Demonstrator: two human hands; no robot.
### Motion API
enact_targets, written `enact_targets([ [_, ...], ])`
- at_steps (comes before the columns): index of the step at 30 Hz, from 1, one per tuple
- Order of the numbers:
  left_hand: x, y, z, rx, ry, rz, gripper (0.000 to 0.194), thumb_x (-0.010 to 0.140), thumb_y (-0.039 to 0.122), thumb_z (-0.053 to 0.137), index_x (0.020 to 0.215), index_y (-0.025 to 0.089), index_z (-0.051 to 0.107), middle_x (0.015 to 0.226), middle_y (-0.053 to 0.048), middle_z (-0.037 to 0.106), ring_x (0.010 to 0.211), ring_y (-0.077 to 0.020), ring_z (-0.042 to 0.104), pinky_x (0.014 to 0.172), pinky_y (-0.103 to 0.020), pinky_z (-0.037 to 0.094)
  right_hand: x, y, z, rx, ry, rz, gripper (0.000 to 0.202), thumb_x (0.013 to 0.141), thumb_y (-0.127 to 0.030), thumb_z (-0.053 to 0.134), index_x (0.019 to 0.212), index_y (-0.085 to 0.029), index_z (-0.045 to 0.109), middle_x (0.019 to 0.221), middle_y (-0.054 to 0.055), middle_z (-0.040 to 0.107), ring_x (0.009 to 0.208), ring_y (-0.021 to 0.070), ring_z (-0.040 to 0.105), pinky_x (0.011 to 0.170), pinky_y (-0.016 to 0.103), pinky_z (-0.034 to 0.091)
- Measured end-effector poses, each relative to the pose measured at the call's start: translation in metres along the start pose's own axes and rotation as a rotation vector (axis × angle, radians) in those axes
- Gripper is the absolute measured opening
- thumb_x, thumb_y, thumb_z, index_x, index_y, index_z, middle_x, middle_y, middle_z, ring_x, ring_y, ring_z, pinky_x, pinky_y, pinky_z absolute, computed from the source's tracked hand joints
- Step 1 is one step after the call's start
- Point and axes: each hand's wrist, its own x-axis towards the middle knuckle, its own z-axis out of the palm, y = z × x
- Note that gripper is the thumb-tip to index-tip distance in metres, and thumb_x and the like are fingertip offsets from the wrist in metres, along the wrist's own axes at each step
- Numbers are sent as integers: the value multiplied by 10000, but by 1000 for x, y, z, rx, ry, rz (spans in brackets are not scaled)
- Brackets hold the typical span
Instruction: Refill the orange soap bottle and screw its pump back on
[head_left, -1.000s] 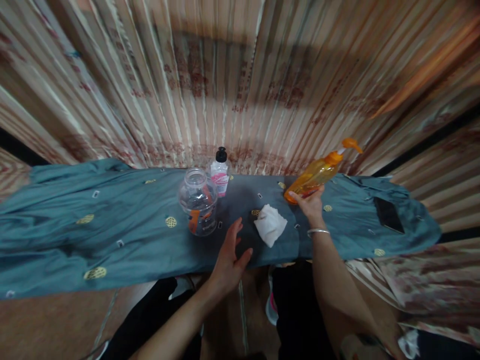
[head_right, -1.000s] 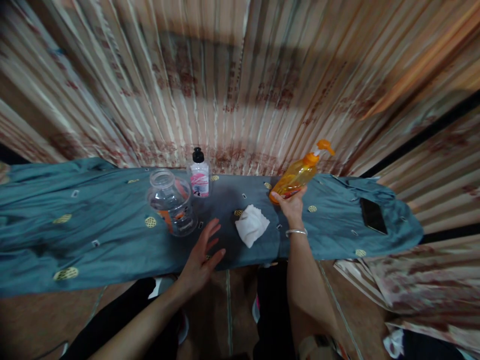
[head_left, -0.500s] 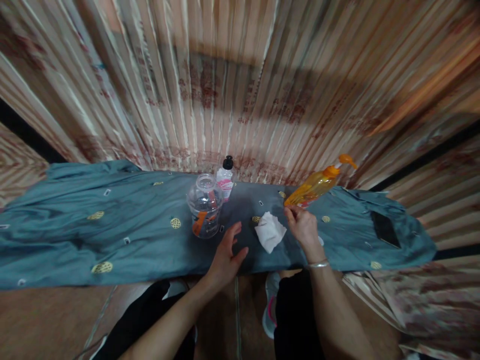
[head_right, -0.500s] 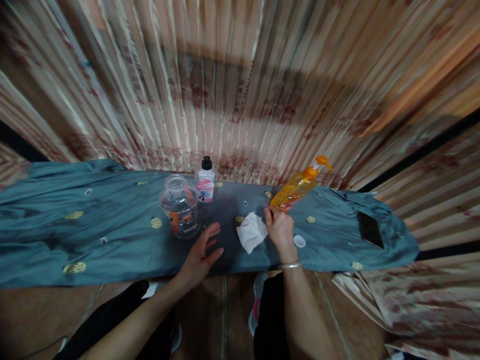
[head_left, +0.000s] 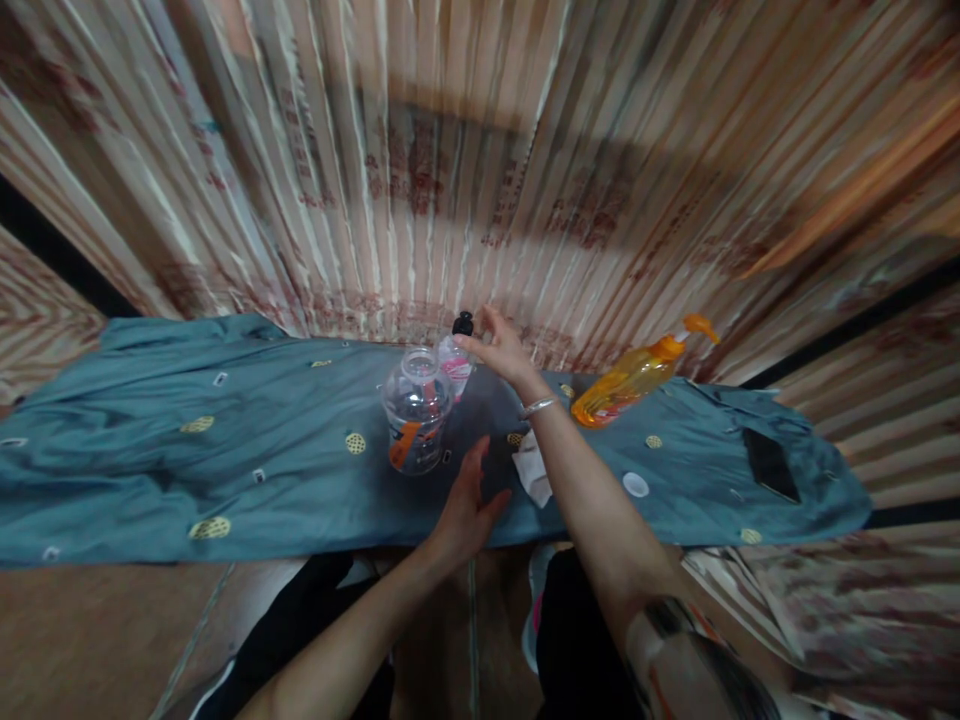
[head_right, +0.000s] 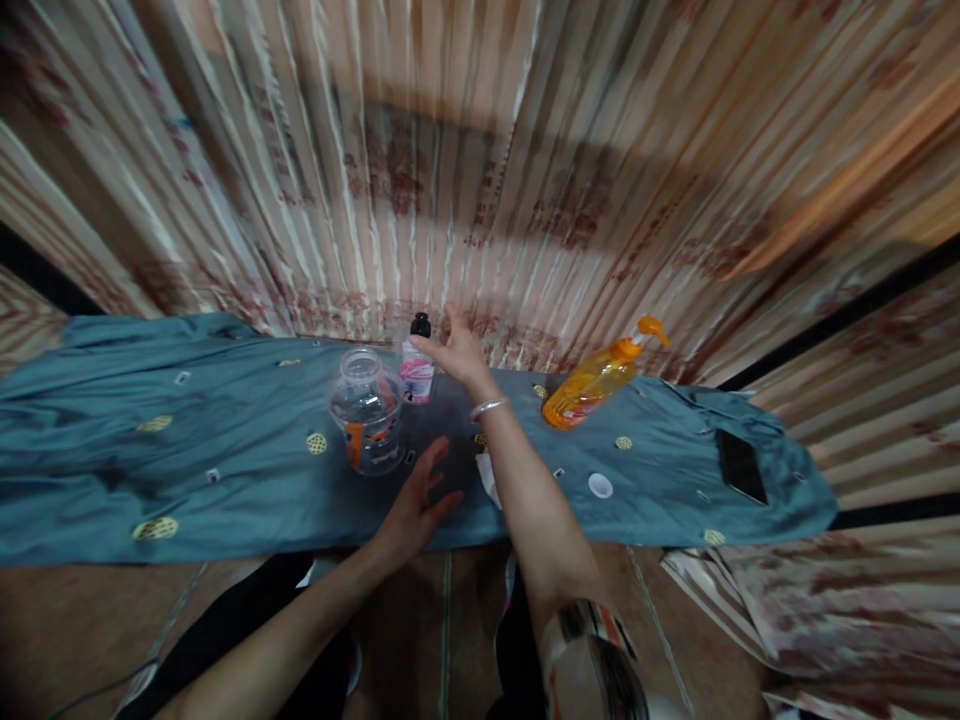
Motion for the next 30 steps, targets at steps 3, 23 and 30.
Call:
enact_targets([
  [3,-1,2,-1,9,-4,8,803,861,204,781,1607,250,489,1719,-187,497,1614,-405,455,1292,-667,414,7,6,15,117,-24,-26,602,762,-551,946,1209,-175,800,1283,124,832,1293,332,742,1172,486,552],
  [23,21,-3,-2,295,143,231,1208,822,433,890,1740,220,135,1844,-248,187,1744,-429,139,1400,-664,136,-117,-17,-57,166,338,10,381,842,-599,833,872,-221,795,692,-11,728,684,185,652,678,306,536],
  [30,36,9,-1,330,128,215,1245,751,330,907,1712,105,148,1527,-290,609,1359,-428,693,1155,-598,563,-145,-28,-51,254,286,-14,309,835,-530,869,956,-254,799,880,16,816,810,212,736,801,352,594],
])
